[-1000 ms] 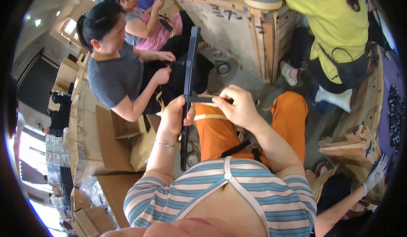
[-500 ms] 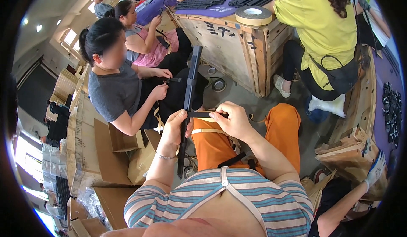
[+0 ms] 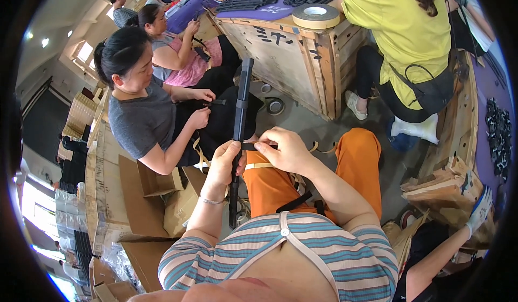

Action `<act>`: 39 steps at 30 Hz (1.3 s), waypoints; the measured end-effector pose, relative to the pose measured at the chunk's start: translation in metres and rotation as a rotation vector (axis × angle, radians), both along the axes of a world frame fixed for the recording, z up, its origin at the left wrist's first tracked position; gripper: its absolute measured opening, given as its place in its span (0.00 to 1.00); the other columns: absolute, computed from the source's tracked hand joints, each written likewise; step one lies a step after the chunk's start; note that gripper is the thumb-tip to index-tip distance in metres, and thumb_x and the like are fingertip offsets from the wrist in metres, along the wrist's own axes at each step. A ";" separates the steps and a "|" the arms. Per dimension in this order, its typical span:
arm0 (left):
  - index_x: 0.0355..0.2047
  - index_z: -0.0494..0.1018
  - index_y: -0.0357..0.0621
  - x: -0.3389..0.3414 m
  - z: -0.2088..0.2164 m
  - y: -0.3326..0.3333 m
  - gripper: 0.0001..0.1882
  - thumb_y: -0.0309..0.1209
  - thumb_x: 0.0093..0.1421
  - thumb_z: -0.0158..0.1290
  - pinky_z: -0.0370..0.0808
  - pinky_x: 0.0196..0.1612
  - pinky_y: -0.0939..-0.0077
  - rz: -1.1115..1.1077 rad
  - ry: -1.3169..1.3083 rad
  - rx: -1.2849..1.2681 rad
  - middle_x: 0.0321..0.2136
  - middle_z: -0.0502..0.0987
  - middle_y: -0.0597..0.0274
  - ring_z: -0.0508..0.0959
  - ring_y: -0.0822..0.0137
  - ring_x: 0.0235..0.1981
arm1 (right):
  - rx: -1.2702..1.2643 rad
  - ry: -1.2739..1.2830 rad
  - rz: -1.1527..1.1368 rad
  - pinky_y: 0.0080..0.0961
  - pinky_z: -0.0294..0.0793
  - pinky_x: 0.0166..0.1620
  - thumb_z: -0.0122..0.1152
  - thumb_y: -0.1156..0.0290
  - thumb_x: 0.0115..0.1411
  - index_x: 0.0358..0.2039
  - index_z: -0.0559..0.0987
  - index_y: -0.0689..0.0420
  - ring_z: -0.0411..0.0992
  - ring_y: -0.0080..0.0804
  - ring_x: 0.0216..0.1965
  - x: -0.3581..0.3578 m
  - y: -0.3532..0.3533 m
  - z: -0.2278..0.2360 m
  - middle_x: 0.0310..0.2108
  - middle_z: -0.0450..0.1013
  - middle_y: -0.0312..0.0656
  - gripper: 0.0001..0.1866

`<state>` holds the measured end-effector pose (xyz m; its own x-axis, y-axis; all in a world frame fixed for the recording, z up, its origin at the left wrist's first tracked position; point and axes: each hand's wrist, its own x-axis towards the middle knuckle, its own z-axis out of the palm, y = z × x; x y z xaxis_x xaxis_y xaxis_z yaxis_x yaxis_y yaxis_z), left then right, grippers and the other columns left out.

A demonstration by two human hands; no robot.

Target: Applying yellow adhesive tape strips to black plastic bars at an assembly table.

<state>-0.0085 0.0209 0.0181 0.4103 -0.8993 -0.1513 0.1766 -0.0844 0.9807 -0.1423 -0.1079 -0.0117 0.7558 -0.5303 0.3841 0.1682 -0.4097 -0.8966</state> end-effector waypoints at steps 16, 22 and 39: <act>0.25 0.65 0.41 0.002 -0.015 -0.005 0.14 0.38 0.62 0.43 0.59 0.13 0.85 0.037 -0.083 -0.027 0.13 0.65 0.66 0.62 0.77 0.11 | 0.061 0.060 0.087 0.29 0.70 0.32 0.57 0.72 0.52 0.29 0.74 0.62 0.73 0.41 0.28 0.017 0.009 0.011 0.26 0.73 0.48 0.07; 0.25 0.66 0.42 0.001 -0.015 -0.004 0.13 0.36 0.63 0.42 0.60 0.15 0.87 0.048 -0.061 -0.001 0.14 0.66 0.69 0.63 0.79 0.12 | 0.075 0.063 0.073 0.27 0.71 0.34 0.57 0.73 0.51 0.33 0.73 0.62 0.74 0.38 0.30 0.016 0.010 0.015 0.27 0.74 0.47 0.09; 0.25 0.65 0.42 0.001 -0.022 0.001 0.13 0.37 0.62 0.43 0.59 0.15 0.86 0.032 -0.129 0.036 0.13 0.65 0.68 0.63 0.77 0.11 | 0.101 0.011 0.140 0.16 0.65 0.28 0.57 0.77 0.53 0.28 0.72 0.63 0.63 0.16 0.23 0.020 0.011 -0.002 0.20 0.68 0.33 0.04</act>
